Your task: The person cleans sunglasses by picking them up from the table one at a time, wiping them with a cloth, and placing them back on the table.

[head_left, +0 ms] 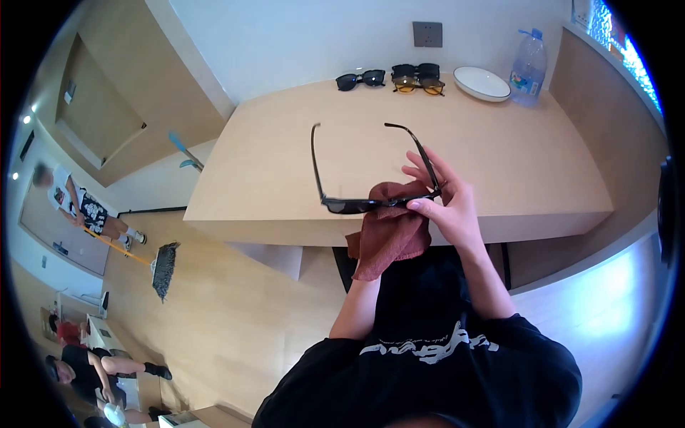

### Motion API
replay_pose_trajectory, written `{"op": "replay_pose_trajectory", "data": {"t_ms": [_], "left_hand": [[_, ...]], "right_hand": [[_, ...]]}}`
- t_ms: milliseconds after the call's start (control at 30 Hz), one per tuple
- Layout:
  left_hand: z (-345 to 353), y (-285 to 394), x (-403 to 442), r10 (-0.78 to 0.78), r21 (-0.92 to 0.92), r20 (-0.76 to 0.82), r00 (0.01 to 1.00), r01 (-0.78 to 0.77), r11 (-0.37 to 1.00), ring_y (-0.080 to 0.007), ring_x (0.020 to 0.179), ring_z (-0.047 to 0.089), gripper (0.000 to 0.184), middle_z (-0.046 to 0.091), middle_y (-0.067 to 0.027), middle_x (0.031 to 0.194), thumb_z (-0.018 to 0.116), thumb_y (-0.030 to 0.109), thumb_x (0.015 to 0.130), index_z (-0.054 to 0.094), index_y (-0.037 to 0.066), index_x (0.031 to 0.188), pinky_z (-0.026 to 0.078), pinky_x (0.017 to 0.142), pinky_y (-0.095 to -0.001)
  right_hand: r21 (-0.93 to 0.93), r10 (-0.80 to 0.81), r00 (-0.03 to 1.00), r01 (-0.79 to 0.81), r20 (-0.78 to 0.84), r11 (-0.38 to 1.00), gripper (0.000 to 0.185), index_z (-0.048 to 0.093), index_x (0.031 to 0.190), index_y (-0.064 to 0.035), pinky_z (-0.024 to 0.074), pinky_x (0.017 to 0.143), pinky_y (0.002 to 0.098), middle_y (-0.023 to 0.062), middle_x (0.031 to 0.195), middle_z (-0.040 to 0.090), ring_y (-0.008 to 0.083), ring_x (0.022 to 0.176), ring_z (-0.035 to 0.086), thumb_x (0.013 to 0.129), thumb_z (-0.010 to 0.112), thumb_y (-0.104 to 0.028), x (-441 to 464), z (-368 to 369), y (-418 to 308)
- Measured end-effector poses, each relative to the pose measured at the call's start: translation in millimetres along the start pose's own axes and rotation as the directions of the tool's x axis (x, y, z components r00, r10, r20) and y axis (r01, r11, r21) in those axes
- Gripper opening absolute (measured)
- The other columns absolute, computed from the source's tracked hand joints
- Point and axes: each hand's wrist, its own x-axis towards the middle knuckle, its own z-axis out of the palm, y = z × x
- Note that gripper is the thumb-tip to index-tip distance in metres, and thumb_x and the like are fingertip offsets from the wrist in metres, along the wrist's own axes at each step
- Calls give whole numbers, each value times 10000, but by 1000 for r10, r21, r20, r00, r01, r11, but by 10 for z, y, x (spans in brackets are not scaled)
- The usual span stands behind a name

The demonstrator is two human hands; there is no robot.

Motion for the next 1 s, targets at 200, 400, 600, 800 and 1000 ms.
{"op": "replay_pose_trajectory", "data": {"t_ms": [200, 400, 600, 800, 1000], "left_hand": [[376, -37, -11, 233, 567, -281, 931, -35, 823, -202, 1089, 559, 404, 550, -139, 1196, 493, 328, 998, 467, -1, 1230, 474, 974, -302], [620, 107, 49, 547, 806, -243, 801, -147, 574, -201, 1082, 566, 462, 559, -152, 1172, 489, 381, 990, 469, -12, 1233, 469, 969, -302], [539, 13, 163, 625, 853, -227, 747, -157, 498, -201, 1076, 573, 523, 567, -164, 1148, 485, 434, 981, 471, -22, 1236, 465, 964, -302], [454, 15, 226, 644, 901, -219, 733, -102, 423, -200, 1070, 580, 584, 576, -177, 1125, 481, 486, 973, 472, -33, 1240, 461, 959, -301], [406, 59, 357, 570, 966, -193, 798, 52, 254, -199, 1064, 587, 645, 585, -190, 1101, 477, 539, 964, 474, -43, 1243, 456, 954, -301]], "right_hand": [[-29, -25, 998, 23, -63, 999, 606, 490, 1385, 54, 428, 1066, 382, 189, 1388, 557, 261, 1280, 545, 826, 708, -32, 23, -74, -185], [94, -62, 993, 71, -102, 993, 378, 638, 1209, 64, 437, 1048, 370, 190, 1237, 654, 256, 1183, 603, 869, 609, -97, 25, -442, -140], [198, 80, 995, -66, -63, 978, 406, 584, 1214, 78, 487, 1002, 400, 262, 1153, 665, 299, 1072, 664, 887, 667, -148, 22, -369, -74], [142, 134, 991, -131, -15, 981, 369, 588, 1180, 56, 495, 983, 382, 257, 1158, 668, 279, 1060, 668, 909, 679, -178, 158, -560, 95], [191, 130, 992, -126, -5, 973, 267, 612, 1163, 28, 470, 988, 334, 172, 1168, 680, 210, 1098, 627, 922, 631, -86, 209, -515, 94]]}}
